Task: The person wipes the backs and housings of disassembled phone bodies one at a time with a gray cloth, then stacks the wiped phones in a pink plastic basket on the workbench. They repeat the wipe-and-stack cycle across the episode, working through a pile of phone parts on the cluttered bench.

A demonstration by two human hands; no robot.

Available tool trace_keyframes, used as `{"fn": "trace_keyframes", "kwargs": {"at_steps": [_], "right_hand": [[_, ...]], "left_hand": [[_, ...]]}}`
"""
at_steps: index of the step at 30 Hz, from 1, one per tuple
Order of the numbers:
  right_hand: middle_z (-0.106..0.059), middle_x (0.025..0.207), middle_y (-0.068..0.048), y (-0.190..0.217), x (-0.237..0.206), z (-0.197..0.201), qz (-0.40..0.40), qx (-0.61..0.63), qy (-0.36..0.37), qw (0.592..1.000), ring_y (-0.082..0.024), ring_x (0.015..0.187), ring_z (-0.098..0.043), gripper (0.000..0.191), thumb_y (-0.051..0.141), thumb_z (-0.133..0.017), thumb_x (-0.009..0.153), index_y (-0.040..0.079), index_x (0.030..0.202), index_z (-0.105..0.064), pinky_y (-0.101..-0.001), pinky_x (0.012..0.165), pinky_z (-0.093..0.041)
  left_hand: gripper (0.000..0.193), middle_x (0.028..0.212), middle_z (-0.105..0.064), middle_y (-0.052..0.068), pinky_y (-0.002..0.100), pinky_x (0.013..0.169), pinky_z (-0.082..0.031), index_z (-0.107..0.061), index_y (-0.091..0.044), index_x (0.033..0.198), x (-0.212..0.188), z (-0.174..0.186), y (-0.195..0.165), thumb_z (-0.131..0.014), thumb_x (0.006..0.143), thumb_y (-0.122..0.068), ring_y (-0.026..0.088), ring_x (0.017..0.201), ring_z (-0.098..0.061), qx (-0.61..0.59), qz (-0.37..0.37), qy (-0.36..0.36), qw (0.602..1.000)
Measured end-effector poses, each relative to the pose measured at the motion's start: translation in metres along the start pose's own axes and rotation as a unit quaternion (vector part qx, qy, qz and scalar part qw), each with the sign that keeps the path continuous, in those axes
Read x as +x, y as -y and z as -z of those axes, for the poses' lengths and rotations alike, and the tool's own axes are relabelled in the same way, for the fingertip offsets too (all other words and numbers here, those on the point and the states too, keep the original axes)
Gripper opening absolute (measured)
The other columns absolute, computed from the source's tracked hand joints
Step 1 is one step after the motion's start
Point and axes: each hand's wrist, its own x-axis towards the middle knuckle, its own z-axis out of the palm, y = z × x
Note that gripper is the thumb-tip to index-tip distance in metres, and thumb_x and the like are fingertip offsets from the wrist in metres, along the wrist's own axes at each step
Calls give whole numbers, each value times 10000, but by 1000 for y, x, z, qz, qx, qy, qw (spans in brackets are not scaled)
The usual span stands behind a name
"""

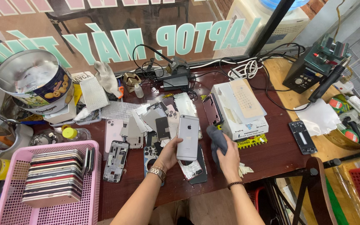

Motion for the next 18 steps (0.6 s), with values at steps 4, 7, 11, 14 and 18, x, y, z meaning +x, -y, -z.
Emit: {"fn": "trace_keyframes", "kwargs": {"at_steps": [4, 7, 11, 14, 18], "right_hand": [[-543, 1385, -159, 66, -22, -19, 227, 48, 12, 973, -381, 1308, -481, 650, 189, -760, 837, 151, 1432, -501, -477, 1098, -369], [-465, 1475, -247, 100, -34, -37, 295, -13, -39, 955, -437, 1326, -397, 569, 155, -746, 822, 140, 1368, -586, -504, 1050, -365], [-516, 1415, -190, 103, -10, -36, 237, 30, -53, 970, -398, 1303, -476, 488, 137, -687, 853, 112, 1334, -608, -446, 1062, -432], [-581, 1339, -158, 91, 15, -25, 159, 46, -96, 982, -360, 1268, -559, 443, 165, -660, 919, 80, 1349, -594, -437, 1084, -456], [-678, 1251, -164, 92, 11, -41, 51, 291, -72, 953, -348, 1158, -669, 436, 249, -655, 935, 64, 1318, -560, -412, 1009, -511]], "left_hand": [[557, 1364, -652, 106, 387, 1046, -529, -515, -81, 1449, -4, -17, 7, -433, 1023, -430, 198, 1225, -637, -15, -12, -32, 999], [568, 1360, -656, 84, 363, 1011, -550, -515, -84, 1456, -10, -30, 8, -417, 1032, -450, 185, 1207, -654, -85, -33, 0, 996], [480, 1313, -652, 79, 380, 946, -574, -504, -109, 1461, -32, -26, -1, -559, 1023, -296, 183, 1132, -669, -51, -56, 15, 997], [495, 1308, -678, 66, 350, 960, -587, -516, -112, 1465, -49, -13, -8, -600, 992, -230, 154, 1131, -692, -54, -60, 34, 996], [478, 1253, -688, 42, 349, 924, -572, -532, -99, 1445, -54, -6, -11, -570, 988, -234, 130, 1074, -675, 86, -93, 6, 992]]}}
